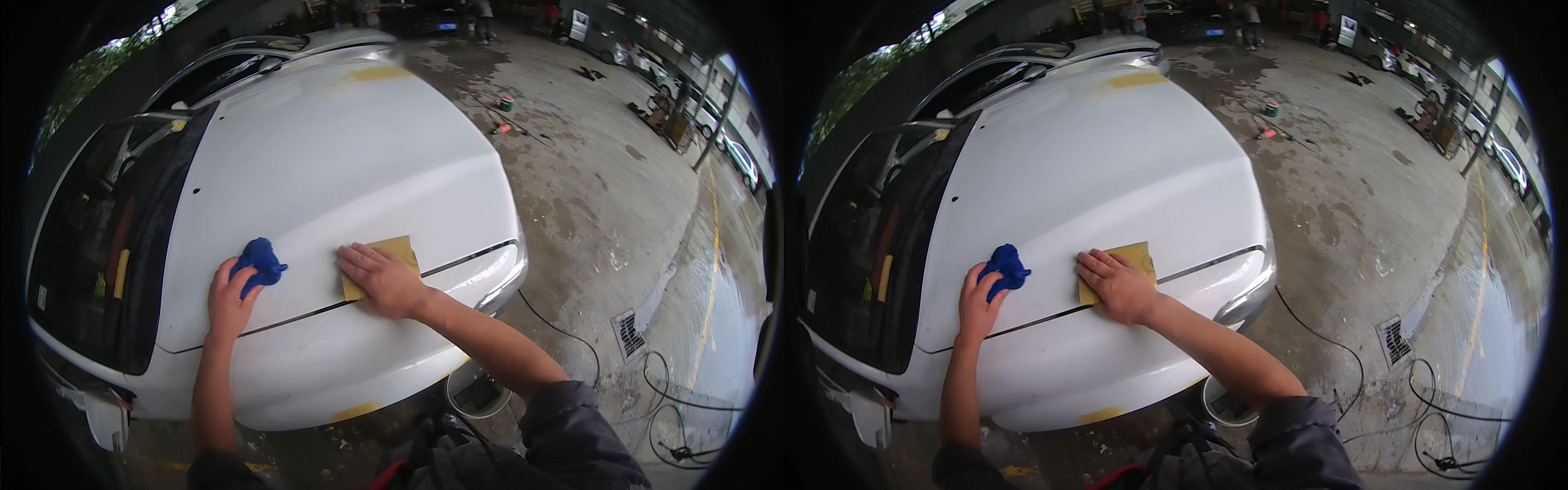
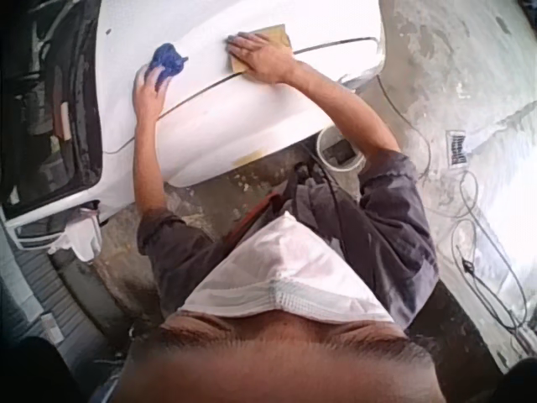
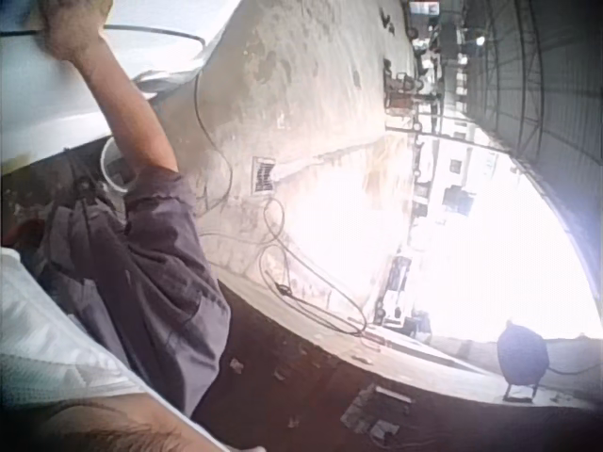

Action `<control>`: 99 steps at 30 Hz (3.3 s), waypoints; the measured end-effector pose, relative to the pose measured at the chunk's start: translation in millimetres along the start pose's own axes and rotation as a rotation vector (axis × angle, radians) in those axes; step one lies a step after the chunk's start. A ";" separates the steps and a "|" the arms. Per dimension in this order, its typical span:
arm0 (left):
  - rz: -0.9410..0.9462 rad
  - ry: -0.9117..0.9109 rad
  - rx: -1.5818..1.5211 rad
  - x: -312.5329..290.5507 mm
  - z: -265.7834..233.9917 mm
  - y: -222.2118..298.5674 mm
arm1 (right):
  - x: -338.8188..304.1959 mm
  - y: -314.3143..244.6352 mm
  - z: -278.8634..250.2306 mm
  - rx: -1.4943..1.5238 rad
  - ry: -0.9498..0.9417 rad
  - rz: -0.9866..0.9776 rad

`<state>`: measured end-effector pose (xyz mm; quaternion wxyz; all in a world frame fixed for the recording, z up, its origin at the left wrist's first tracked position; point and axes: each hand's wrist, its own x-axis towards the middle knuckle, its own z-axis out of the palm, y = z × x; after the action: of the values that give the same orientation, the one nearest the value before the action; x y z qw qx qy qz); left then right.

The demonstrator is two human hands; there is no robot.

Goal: The person sands the white car hood with a yellow sanding block while holding a blue cloth in the other hand. The person repeatedly wipes the sanded area with the cloth and occasionally dips the cloth into a bucket of water.

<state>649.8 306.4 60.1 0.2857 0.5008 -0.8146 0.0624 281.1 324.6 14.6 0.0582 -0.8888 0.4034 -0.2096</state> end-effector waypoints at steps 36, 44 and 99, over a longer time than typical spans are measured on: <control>-0.494 0.187 0.477 -82.8 -48.3 -87.2 | -2.6 136.4 -21.2 -0.197 0.100 0.353; -0.403 0.212 0.381 -69.6 -34.6 -87.2 | 133.9 -87.8 75.8 -0.090 0.028 -0.079; -0.466 0.173 0.479 -85.5 -41.3 -97.8 | 117.9 -22.3 37.8 -0.230 0.010 0.283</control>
<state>778.4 341.2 31.1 0.2345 0.7192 -0.6133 0.2271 381.6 249.6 24.9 -0.0169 -0.8229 0.5459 -0.1565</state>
